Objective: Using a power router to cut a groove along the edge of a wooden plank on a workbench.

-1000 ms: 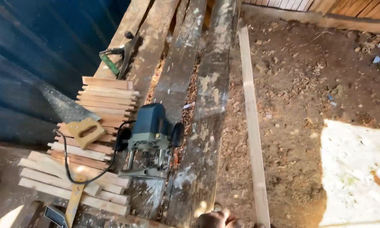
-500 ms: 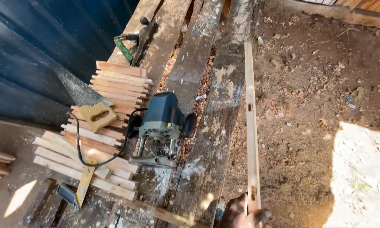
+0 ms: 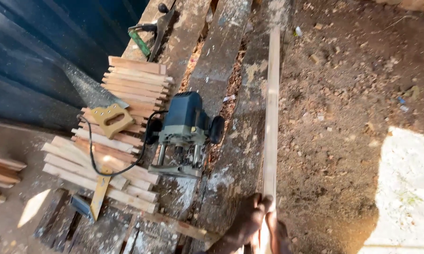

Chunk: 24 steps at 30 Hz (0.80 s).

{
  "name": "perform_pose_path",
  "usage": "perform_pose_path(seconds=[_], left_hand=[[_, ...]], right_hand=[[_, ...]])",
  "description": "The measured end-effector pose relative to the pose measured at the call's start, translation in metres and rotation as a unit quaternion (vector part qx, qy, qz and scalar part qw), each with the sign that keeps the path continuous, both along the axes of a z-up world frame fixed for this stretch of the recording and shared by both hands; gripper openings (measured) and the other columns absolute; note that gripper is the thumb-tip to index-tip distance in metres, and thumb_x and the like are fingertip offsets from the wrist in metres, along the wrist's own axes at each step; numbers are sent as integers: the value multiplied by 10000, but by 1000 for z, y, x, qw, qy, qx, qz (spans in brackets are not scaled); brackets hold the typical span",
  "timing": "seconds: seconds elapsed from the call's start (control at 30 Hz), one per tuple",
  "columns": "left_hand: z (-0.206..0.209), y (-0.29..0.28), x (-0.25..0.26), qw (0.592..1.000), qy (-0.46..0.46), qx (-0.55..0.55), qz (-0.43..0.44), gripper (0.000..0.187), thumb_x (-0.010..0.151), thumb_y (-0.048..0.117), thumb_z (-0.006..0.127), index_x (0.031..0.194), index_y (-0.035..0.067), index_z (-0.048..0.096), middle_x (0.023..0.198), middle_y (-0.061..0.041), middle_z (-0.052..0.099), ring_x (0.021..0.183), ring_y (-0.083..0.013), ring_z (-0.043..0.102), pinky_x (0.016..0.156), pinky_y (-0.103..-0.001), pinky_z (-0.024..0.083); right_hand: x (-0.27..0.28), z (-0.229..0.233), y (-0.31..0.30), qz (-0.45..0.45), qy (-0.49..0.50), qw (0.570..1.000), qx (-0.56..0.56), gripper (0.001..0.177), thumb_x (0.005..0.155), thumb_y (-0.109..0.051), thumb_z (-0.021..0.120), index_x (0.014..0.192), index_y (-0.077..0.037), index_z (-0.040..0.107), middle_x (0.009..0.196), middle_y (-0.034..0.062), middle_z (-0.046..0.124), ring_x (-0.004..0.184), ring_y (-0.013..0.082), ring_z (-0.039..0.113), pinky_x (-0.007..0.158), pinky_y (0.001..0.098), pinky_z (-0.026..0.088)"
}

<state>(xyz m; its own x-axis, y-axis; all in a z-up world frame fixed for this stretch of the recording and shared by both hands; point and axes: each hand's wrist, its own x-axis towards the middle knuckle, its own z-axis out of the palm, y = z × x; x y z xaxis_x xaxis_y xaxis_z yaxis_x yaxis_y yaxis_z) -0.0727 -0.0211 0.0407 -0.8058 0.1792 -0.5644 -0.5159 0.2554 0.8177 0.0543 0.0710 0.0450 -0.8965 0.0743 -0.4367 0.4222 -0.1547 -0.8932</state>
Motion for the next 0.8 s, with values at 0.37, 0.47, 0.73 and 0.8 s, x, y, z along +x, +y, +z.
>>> perform_pose_path(seconds=[0.37, 0.47, 0.73, 0.8], left_hand=[[-56, -50, 81, 900, 400, -165, 51, 488, 1018, 363, 614, 1273, -51, 570, 901, -112, 706, 628, -144, 681, 460, -239, 622], [-46, -62, 72, 890, 345, -298, 19, 423, 864, 250, 668, 1209, 9, 624, 980, -138, 660, 782, -228, 655, 625, -342, 608], [-62, -87, 92, 833, 354, -415, -91, 345, 959, 246, 722, 1120, -54, 665, 1004, -219, 666, 719, -293, 689, 571, -422, 648], [-70, -85, 97, 838, 292, -447, -112, 382, 905, 271, 781, 1086, -45, 666, 973, -161, 639, 828, -314, 661, 530, -422, 676]], right_hand=[[-185, -49, -22, -21, -47, 999, 18, 625, 1055, -598, 269, 758, -94, 490, 594, 52, 488, 458, 194, 454, 442, 380, 416], [-194, -24, -17, 113, -27, 949, 294, 712, 1024, -640, 290, 484, -189, 405, 382, -39, 373, 298, 111, 382, 356, 309, 318], [-161, -55, -21, 185, 393, 798, 418, 523, 1091, -370, 417, 589, -228, 453, 376, -88, 373, 235, 41, 238, 225, 247, 150], [-150, -74, -19, 196, 307, 853, 373, 502, 1068, -350, 462, 617, -163, 578, 378, -42, 485, 209, 46, 319, 208, 236, 209]])
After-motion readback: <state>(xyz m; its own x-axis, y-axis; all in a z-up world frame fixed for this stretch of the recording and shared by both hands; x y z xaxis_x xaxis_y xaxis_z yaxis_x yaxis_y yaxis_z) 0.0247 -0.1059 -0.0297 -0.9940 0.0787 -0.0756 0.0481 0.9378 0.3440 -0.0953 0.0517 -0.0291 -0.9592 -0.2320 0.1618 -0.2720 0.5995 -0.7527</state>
